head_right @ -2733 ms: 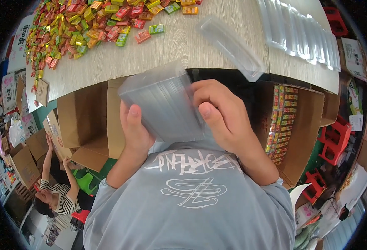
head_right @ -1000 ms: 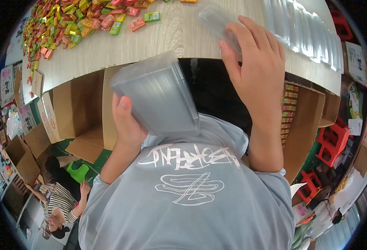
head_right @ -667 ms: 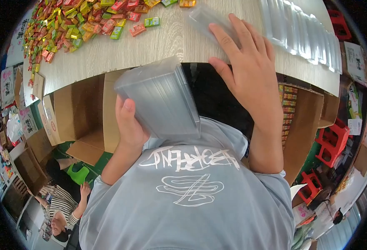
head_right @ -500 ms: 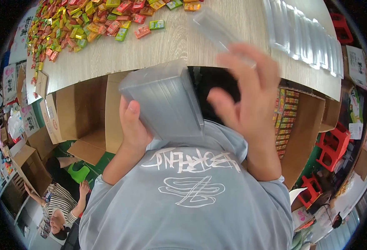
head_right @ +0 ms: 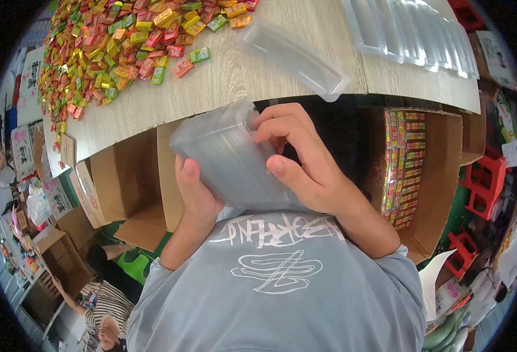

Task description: Organizing and stacking small plastic trays on a table in a factory setting.

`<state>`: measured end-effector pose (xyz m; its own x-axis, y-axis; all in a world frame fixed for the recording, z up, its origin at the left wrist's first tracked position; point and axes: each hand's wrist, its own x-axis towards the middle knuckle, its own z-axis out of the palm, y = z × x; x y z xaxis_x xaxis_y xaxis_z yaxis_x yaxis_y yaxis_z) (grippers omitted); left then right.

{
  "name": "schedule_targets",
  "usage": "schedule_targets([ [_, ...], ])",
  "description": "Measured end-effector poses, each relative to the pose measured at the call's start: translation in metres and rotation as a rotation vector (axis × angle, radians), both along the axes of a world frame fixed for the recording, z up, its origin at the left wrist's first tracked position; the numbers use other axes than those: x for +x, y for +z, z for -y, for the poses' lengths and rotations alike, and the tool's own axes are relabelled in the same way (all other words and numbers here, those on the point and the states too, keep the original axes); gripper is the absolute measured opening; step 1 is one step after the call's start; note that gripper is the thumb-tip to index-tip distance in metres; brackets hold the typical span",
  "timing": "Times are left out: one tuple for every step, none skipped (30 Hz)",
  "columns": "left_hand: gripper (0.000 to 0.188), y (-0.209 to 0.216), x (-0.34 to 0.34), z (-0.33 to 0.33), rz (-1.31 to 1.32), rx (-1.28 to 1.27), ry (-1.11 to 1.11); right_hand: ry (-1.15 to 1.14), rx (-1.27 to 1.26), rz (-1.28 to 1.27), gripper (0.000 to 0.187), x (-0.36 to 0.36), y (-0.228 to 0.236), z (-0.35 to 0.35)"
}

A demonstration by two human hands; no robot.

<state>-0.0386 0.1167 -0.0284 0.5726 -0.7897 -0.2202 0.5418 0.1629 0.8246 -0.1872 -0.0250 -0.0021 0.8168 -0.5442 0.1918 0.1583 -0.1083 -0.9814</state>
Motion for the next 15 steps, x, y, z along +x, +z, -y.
schedule_targets([
  [0.073,0.0,0.0,-0.001,0.013,-0.007,0.005,-0.024,-0.008,0.007,0.03,0.0,0.001,-0.001],
  [0.073,-0.002,0.001,-0.001,0.014,-0.008,-0.002,-0.031,-0.01,0.008,0.03,-0.001,0.002,0.0],
  [0.075,-0.003,0.002,-0.001,0.001,-0.003,0.007,-0.02,-0.097,-0.07,0.031,-0.004,0.006,0.003],
  [0.076,-0.004,0.003,-0.002,-0.011,0.001,0.018,-0.007,-0.184,-0.147,0.033,-0.007,0.01,0.005],
  [0.076,-0.003,0.004,-0.003,-0.008,0.0,0.014,-0.089,-0.18,-0.148,0.032,-0.01,0.015,0.005],
  [0.076,-0.002,0.005,-0.004,-0.036,0.011,0.015,-0.171,-0.175,-0.148,0.031,-0.011,0.021,0.006],
  [0.077,-0.002,0.007,-0.003,-0.063,0.021,0.018,-0.247,-0.387,-0.094,0.029,-0.011,0.026,0.014],
  [0.077,-0.002,0.007,-0.002,-0.06,0.016,0.014,-0.293,-0.637,-0.098,0.026,-0.013,0.035,0.027],
  [0.077,-0.003,0.008,-0.003,-0.066,0.01,0.013,-0.343,-0.799,-0.173,0.026,-0.007,0.046,0.034],
  [0.077,-0.004,0.009,-0.005,-0.072,0.004,0.012,-0.393,-0.961,-0.248,0.029,-0.001,0.054,0.04],
  [0.077,-0.005,0.009,-0.005,-0.069,-0.001,0.012,-0.395,-0.965,-0.244,0.029,0.006,0.056,0.045],
  [0.077,-0.005,0.009,-0.006,-0.078,0.005,0.015,-0.384,-1.038,-0.388,0.028,0.014,0.058,0.051],
  [0.077,-0.006,0.009,-0.008,-0.087,0.01,0.02,-0.372,-1.108,-0.533,0.027,0.02,0.059,0.055],
  [0.077,-0.008,0.01,-0.009,-0.086,0.0,0.027,-0.368,-1.119,-0.527,0.027,0.026,0.058,0.057],
  [0.077,-0.01,0.01,-0.01,-0.069,-0.004,0.026,-0.359,-1.127,-0.553,0.026,0.03,0.055,0.059],
])
